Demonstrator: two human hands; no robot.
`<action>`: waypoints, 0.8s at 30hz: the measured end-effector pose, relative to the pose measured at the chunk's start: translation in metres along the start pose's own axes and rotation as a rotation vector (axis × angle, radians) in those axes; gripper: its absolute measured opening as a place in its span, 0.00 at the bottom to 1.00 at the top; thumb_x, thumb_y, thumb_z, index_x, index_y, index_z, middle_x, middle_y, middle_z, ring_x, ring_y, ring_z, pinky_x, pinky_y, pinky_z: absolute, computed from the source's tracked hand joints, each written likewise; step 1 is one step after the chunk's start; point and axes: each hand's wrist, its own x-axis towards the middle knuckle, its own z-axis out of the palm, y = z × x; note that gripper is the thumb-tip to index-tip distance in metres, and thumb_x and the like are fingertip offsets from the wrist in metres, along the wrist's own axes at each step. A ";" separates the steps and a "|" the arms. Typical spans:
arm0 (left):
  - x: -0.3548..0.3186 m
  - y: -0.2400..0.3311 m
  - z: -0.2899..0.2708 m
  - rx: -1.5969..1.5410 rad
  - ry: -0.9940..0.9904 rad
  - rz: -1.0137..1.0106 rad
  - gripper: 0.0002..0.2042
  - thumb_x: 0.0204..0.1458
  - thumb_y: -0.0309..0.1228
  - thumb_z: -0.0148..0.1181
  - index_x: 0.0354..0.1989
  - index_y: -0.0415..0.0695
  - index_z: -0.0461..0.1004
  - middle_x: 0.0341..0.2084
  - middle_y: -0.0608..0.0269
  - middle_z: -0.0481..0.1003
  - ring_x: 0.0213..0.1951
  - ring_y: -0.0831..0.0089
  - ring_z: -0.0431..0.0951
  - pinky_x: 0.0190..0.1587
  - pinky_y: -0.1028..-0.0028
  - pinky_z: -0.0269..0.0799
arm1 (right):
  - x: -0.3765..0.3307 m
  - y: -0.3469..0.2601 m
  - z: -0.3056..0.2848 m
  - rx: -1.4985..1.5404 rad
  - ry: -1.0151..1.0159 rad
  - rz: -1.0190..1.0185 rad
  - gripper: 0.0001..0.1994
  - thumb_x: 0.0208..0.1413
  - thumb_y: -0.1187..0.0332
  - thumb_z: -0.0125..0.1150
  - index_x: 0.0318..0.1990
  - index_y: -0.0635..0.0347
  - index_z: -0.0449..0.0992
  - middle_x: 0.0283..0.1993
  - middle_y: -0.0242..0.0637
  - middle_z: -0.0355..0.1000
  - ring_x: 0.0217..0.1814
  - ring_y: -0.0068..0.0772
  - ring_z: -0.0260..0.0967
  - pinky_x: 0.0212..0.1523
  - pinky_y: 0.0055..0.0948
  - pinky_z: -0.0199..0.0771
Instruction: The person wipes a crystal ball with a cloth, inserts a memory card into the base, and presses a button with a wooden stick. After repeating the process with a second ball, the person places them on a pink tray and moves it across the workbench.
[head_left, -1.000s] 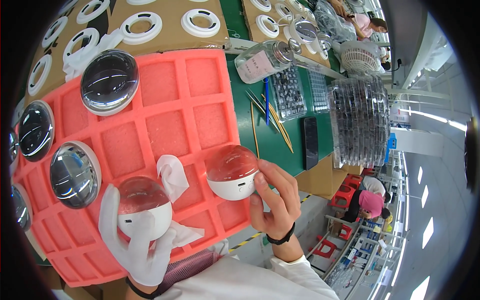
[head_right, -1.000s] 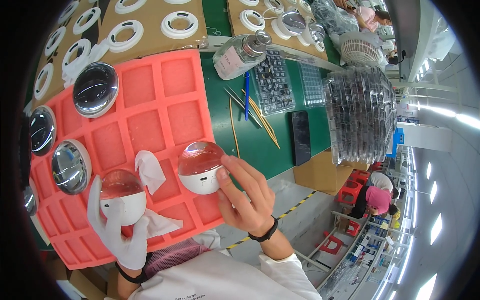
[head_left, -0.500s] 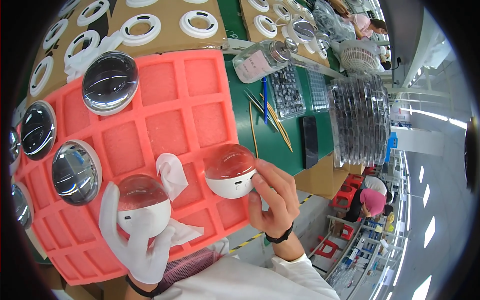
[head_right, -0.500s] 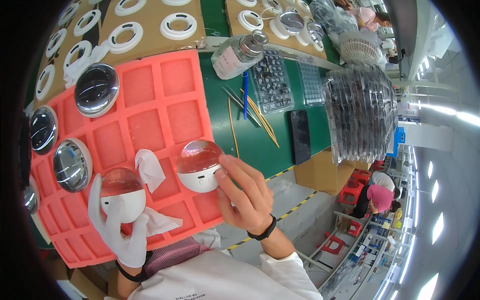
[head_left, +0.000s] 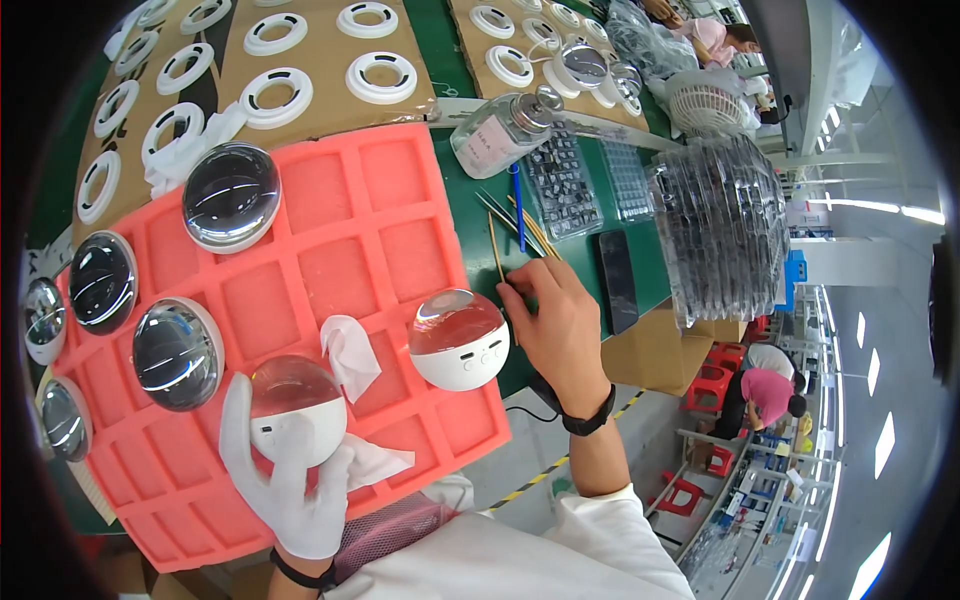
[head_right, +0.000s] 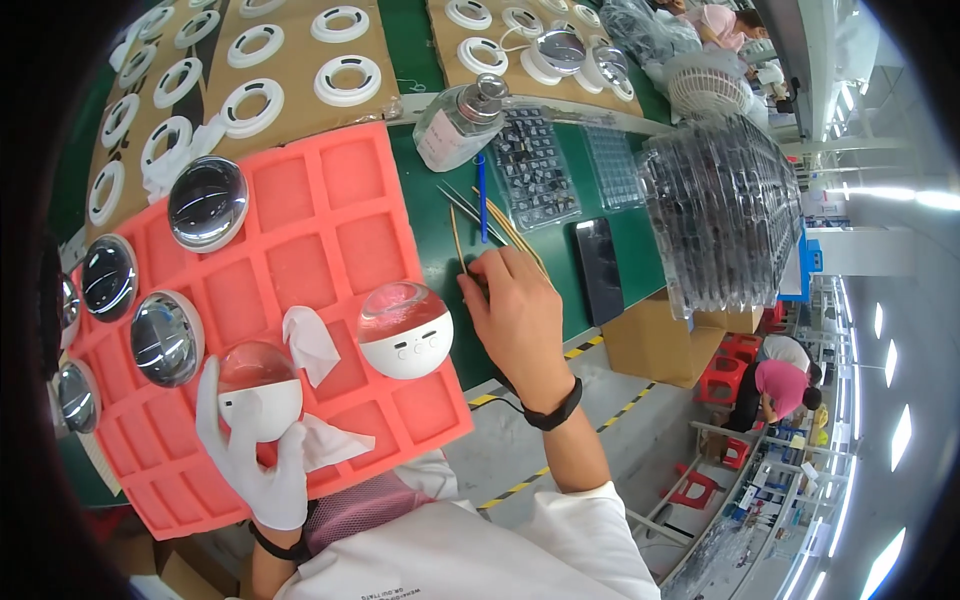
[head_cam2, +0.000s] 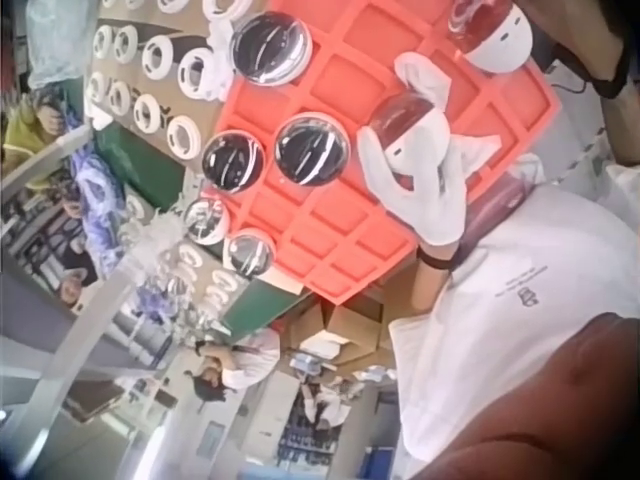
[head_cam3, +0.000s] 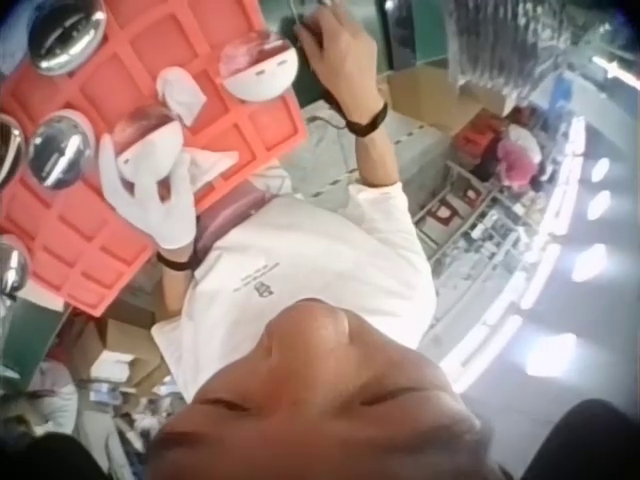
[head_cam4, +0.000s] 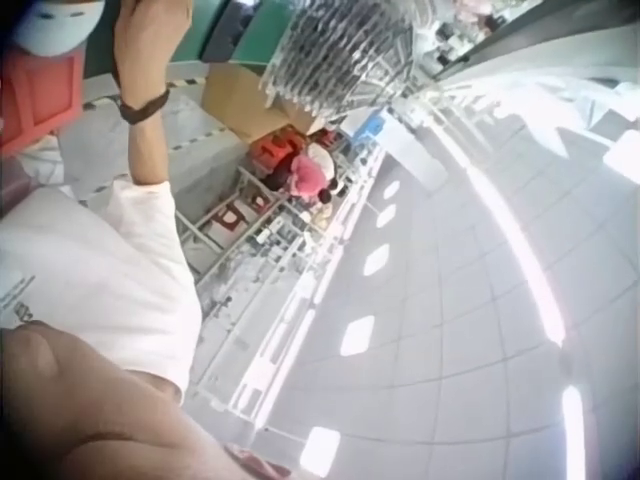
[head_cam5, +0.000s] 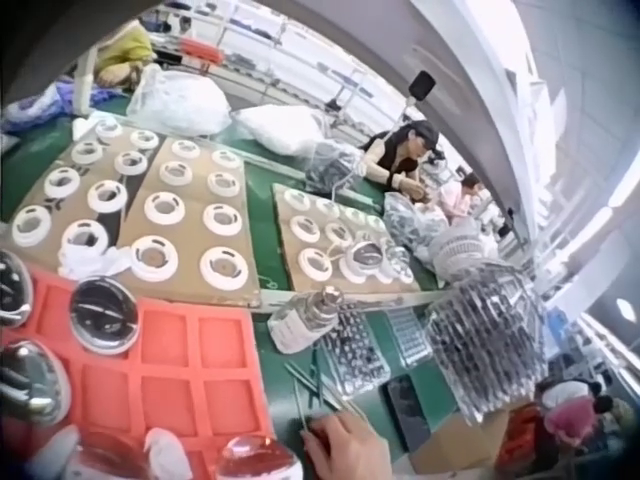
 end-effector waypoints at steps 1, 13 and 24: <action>0.000 0.000 -0.001 0.006 0.002 -0.001 0.30 0.42 0.16 0.61 0.60 0.48 0.72 0.68 0.39 0.59 0.65 0.41 0.63 0.61 0.52 0.68 | -0.001 -0.001 0.002 -0.087 0.000 -0.044 0.07 0.55 0.74 0.67 0.39 0.64 0.76 0.33 0.40 0.74 0.33 0.41 0.76 0.33 0.34 0.75; 0.008 -0.002 0.000 0.018 -0.047 0.056 0.24 0.43 0.21 0.69 0.53 0.46 0.76 0.67 0.36 0.58 0.61 0.38 0.67 0.56 0.52 0.73 | -0.027 -0.044 -0.056 0.918 0.192 -0.033 0.11 0.64 0.80 0.50 0.52 0.66 0.66 0.35 0.40 0.73 0.19 0.23 0.63 0.17 0.17 0.59; 0.004 -0.007 0.002 0.032 0.082 0.032 0.42 0.39 0.33 0.80 0.65 0.42 0.64 0.62 0.39 0.66 0.55 0.48 0.71 0.50 0.57 0.73 | -0.045 -0.123 -0.010 0.529 -0.118 -0.239 0.09 0.50 0.81 0.68 0.39 0.69 0.77 0.29 0.42 0.78 0.23 0.29 0.76 0.25 0.26 0.75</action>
